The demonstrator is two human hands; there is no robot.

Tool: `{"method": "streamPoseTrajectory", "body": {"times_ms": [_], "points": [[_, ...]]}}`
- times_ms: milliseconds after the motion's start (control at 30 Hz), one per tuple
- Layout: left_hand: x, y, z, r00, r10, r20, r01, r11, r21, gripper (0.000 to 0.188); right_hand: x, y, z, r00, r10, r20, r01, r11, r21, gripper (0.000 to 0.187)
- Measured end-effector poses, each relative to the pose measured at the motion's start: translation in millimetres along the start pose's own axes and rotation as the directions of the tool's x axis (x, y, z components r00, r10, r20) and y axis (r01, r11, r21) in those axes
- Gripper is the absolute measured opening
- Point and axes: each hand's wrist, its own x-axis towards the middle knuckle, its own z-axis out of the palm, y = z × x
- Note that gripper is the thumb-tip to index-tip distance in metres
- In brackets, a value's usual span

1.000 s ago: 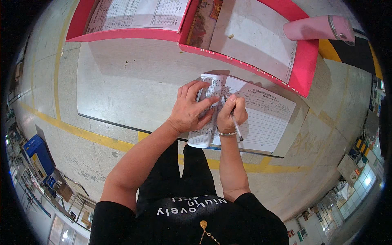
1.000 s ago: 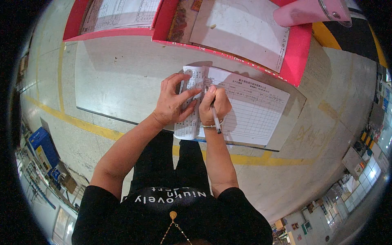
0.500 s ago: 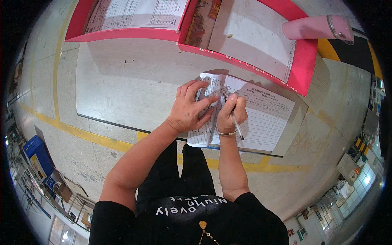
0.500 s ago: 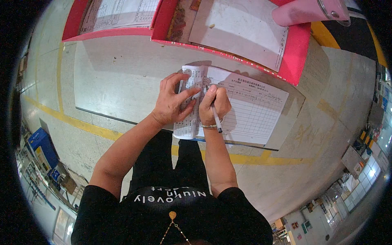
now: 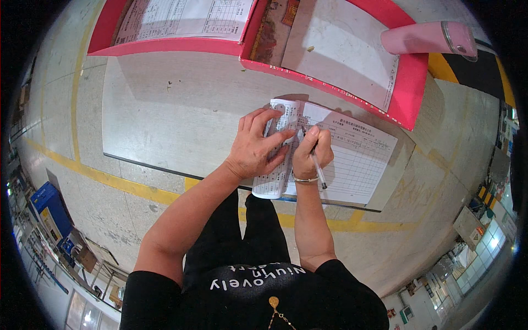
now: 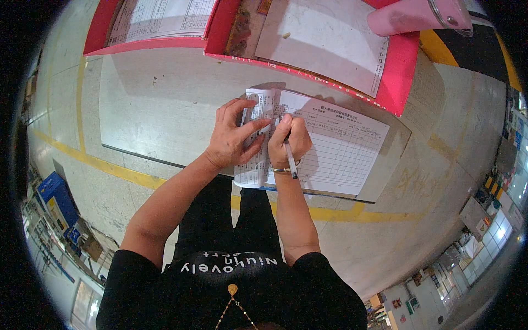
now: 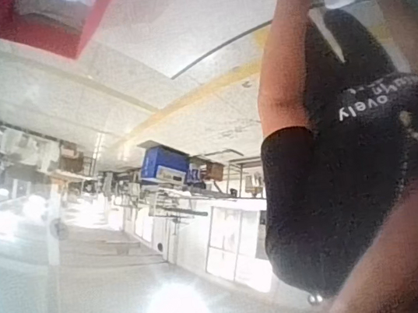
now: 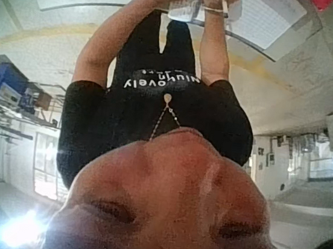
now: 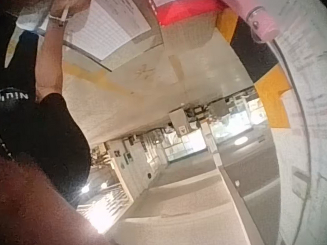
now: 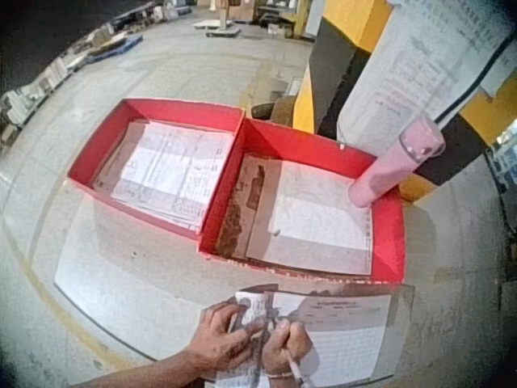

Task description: The person is writing numbers and information into a paper logbook on a table in a warehouse setting.

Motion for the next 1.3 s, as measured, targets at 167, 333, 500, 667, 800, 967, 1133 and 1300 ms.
{"method": "streamPoseTrajectory", "body": {"times_ms": [167, 333, 500, 667, 800, 967, 1133, 1300], "points": [[0.6, 0.8, -0.8, 1.0, 0.007, 0.002, -0.007, 1.0, 0.012, 0.046, -4.6, 3.3, -1.1, 0.999, 0.046, 0.026, -0.046, 0.999, -0.012, 0.031], [-0.2, 1.3, -0.2, 1.0, -0.004, 0.003, 0.004, 1.0, 0.01, 0.044, -4.1, 2.9, -1.2, 0.998, 0.047, 0.036, -0.047, 0.999, -0.001, 0.032], [0.2, 0.9, -1.0, 1.0, -0.001, 0.002, 0.001, 1.0, 0.006, 0.043, -0.5, -0.6, -1.0, 1.0, -0.011, 0.001, 0.011, 0.999, -0.038, 0.032], [1.1, 1.4, -0.6, 1.0, 0.003, -0.008, -0.003, 1.0, 0.006, 0.042, -4.2, 4.1, -0.1, 0.999, 0.045, 0.015, -0.044, 0.999, -0.005, 0.031], [1.0, 1.8, -0.8, 1.0, -0.002, 0.0, 0.002, 1.0, 0.004, 0.042, -5.0, 4.4, -0.2, 0.997, 0.061, 0.042, -0.059, 0.997, -0.053, 0.03], [0.0, 0.0, -0.6, 1.0, 0.003, -0.013, -0.003, 1.0, 0.002, 0.042, -0.2, -1.0, -2.3, 1.0, -0.006, 0.024, 0.007, 0.999, -0.042, 0.029], [0.2, 0.8, -0.8, 1.0, -0.004, 0.007, 0.004, 1.0, 0.011, 0.043, -0.3, 0.3, -0.5, 1.0, -0.022, -0.003, 0.022, 0.999, -0.028, 0.029], [0.0, 0.5, -0.1, 1.0, -0.004, 0.009, 0.004, 1.0, 0.009, 0.044, -2.7, 3.1, -0.5, 1.0, -0.002, -0.005, 0.002, 1.0, 0.008, 0.029]]}}
